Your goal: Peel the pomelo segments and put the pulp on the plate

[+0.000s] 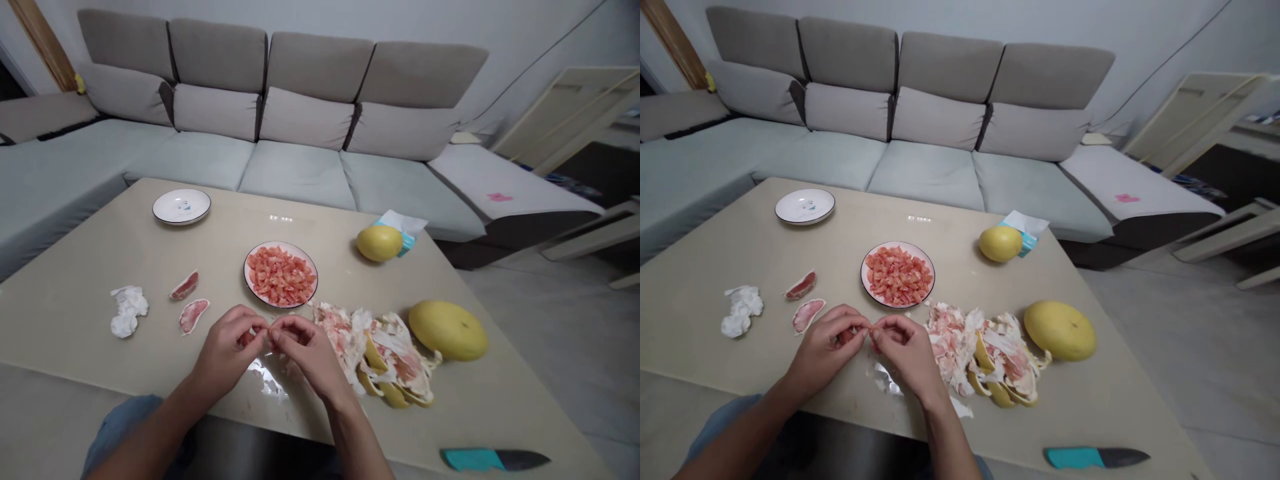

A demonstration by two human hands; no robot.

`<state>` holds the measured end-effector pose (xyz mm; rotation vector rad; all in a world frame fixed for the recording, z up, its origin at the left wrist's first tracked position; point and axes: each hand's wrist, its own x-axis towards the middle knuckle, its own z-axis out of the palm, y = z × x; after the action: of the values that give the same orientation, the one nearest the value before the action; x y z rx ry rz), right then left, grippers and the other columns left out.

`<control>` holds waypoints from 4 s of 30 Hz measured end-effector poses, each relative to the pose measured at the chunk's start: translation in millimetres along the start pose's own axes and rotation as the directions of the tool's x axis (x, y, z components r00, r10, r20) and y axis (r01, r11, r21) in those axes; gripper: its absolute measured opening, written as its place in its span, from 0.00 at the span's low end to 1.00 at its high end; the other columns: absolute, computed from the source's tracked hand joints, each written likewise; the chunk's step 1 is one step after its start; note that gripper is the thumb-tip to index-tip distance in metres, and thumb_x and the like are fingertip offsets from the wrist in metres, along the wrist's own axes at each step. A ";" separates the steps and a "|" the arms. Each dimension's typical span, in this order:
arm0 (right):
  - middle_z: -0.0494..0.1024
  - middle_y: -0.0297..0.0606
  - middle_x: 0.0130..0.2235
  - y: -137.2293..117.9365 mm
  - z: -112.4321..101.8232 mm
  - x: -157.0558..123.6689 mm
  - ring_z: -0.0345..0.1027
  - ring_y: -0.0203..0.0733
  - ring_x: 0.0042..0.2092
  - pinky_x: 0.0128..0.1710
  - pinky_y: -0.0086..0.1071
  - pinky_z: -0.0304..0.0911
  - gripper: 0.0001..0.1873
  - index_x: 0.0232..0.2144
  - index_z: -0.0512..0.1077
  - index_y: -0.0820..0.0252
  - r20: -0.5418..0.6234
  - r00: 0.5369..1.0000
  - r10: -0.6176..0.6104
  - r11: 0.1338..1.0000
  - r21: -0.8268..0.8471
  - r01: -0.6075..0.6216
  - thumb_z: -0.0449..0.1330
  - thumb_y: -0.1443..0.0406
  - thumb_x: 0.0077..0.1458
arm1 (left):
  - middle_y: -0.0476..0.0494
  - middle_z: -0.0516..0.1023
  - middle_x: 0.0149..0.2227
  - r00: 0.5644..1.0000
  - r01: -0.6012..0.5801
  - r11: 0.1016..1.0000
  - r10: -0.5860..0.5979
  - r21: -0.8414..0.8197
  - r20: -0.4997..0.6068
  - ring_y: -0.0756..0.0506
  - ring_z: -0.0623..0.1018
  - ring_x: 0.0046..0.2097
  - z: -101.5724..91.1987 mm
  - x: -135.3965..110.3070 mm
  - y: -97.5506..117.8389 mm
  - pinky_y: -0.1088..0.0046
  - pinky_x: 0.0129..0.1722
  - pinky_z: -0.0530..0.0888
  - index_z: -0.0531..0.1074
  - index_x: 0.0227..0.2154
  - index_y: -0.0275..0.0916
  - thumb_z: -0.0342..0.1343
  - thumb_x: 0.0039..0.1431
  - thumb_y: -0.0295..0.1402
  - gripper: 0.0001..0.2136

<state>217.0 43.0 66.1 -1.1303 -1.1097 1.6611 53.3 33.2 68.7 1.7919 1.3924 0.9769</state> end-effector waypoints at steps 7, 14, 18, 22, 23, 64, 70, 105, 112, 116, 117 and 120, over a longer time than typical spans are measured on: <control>0.78 0.34 0.23 3.7 0.6 0.0 0.69 0.33 0.25 0.28 0.26 0.64 0.15 0.26 0.74 0.62 0.034 0.999 0.028 0.993 0.111 -0.032 0.71 0.58 0.42 | 0.47 0.73 0.31 0.988 0.142 0.983 -0.134 -0.113 0.077 0.50 0.69 0.29 -0.3 1.9 -0.4 0.76 0.29 0.66 0.75 0.30 0.38 0.54 0.56 0.29 0.05; 0.76 0.33 0.22 9.8 -5.2 2.2 0.69 0.32 0.22 0.22 0.22 0.62 0.15 0.25 0.74 0.64 0.184 0.975 0.125 0.960 0.226 -0.165 0.73 0.59 0.40 | 0.53 0.67 0.23 0.907 0.370 0.862 -0.255 -0.346 0.334 0.53 0.62 0.25 -6.7 2.4 -2.8 0.78 0.25 0.59 0.73 0.30 0.36 0.55 0.55 0.33 0.05; 0.76 0.32 0.22 6.4 -11.4 1.8 0.68 0.30 0.21 0.21 0.21 0.62 0.16 0.24 0.73 0.64 0.189 0.970 0.151 0.940 0.276 -0.200 0.73 0.60 0.38 | 0.56 0.63 0.21 0.856 0.470 0.766 -0.274 -0.439 0.439 0.54 0.57 0.22 -13.2 1.7 1.1 0.79 0.21 0.54 0.72 0.30 0.37 0.57 0.54 0.37 0.08; 0.77 0.33 0.24 -1.4 -18.8 0.8 0.69 0.29 0.23 0.22 0.19 0.63 0.15 0.25 0.74 0.63 0.105 0.985 0.134 0.942 0.296 -0.159 0.73 0.61 0.39 | 0.53 0.66 0.23 0.901 0.406 0.836 -0.299 -0.370 0.315 0.53 0.60 0.23 -17.6 4.1 3.9 0.78 0.22 0.56 0.74 0.30 0.37 0.57 0.54 0.40 0.10; 0.77 0.33 0.26 -2.7 -20.1 0.4 0.69 0.29 0.23 0.22 0.19 0.64 0.15 0.26 0.74 0.63 0.094 0.986 0.136 0.941 0.299 -0.158 0.73 0.60 0.40 | 0.52 0.68 0.25 0.917 0.375 0.865 -0.293 -0.333 0.270 0.52 0.61 0.24 -17.7 5.1 3.9 0.77 0.22 0.56 0.75 0.30 0.38 0.57 0.54 0.41 0.11; 0.78 0.43 0.43 20.4 -3.0 24.5 0.69 0.47 0.44 0.42 0.36 0.63 0.17 0.40 0.76 0.56 0.238 0.853 -0.465 0.147 -0.929 0.340 0.54 0.74 0.52 | 0.45 0.76 0.31 0.634 0.635 0.443 0.168 -0.633 0.755 0.47 0.77 0.34 -11.0 -3.2 -4.0 0.65 0.41 0.74 0.78 0.37 0.36 0.67 0.46 0.37 0.15; 0.78 0.43 0.36 23.7 -11.8 -10.7 0.70 0.46 0.38 0.37 0.34 0.63 0.08 0.32 0.77 0.59 0.022 0.907 -0.420 0.302 -0.940 0.162 0.57 0.71 0.53 | 0.45 0.75 0.32 0.762 0.597 0.423 -0.033 -0.682 0.646 0.49 0.77 0.34 -7.1 -2.6 -1.1 0.68 0.41 0.74 0.76 0.38 0.35 0.66 0.48 0.36 0.15; 0.79 0.41 0.36 15.1 -0.7 -28.7 0.70 0.41 0.32 0.32 0.32 0.66 0.16 0.43 0.75 0.58 -0.261 0.917 -0.303 0.892 -0.417 0.176 0.56 0.56 0.59 | 0.48 0.74 0.34 0.866 0.494 0.348 -0.277 -0.797 0.416 0.54 0.74 0.31 7.5 3.4 -7.3 0.81 0.29 0.71 0.74 0.41 0.37 0.64 0.54 0.31 0.11; 0.75 0.40 0.40 8.0 -1.2 -30.8 0.70 0.39 0.33 0.29 0.29 0.65 0.12 0.39 0.75 0.57 -0.181 0.933 -0.311 0.902 -0.365 0.230 0.65 0.60 0.51 | 0.46 0.76 0.34 0.915 0.398 0.586 -0.196 -0.706 0.352 0.49 0.75 0.37 17.7 0.9 -0.7 0.75 0.37 0.72 0.74 0.37 0.35 0.65 0.52 0.32 0.10; 0.76 0.39 0.37 8.4 -3.9 -31.7 0.70 0.40 0.33 0.29 0.28 0.66 0.09 0.35 0.76 0.58 -0.158 0.946 -0.282 0.916 -0.339 0.216 0.65 0.61 0.51 | 0.48 0.77 0.32 0.921 0.386 0.635 -0.230 -0.669 0.314 0.50 0.74 0.33 16.5 -0.1 -1.9 0.76 0.34 0.71 0.73 0.35 0.36 0.66 0.49 0.31 0.11; 0.76 0.40 0.37 8.1 -4.5 -32.1 0.71 0.40 0.34 0.29 0.28 0.66 0.08 0.35 0.76 0.58 -0.151 0.948 -0.280 0.916 -0.339 0.216 0.64 0.61 0.52 | 0.48 0.77 0.32 0.921 0.386 0.650 -0.235 -0.655 0.310 0.50 0.74 0.33 15.7 -0.2 -2.2 0.76 0.34 0.71 0.73 0.34 0.36 0.67 0.48 0.31 0.11; 0.76 0.40 0.37 6.5 -5.4 -32.9 0.71 0.40 0.34 0.30 0.28 0.66 0.08 0.33 0.77 0.58 -0.131 0.954 -0.271 0.921 -0.324 0.217 0.63 0.61 0.53 | 0.48 0.76 0.30 0.919 0.391 0.673 -0.241 -0.628 0.313 0.50 0.74 0.33 13.1 -0.5 -2.2 0.76 0.34 0.71 0.73 0.33 0.35 0.67 0.47 0.31 0.11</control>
<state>229.8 11.6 66.4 -1.2453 -1.3656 1.1997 63.5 32.4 60.1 1.0107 0.9759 0.9158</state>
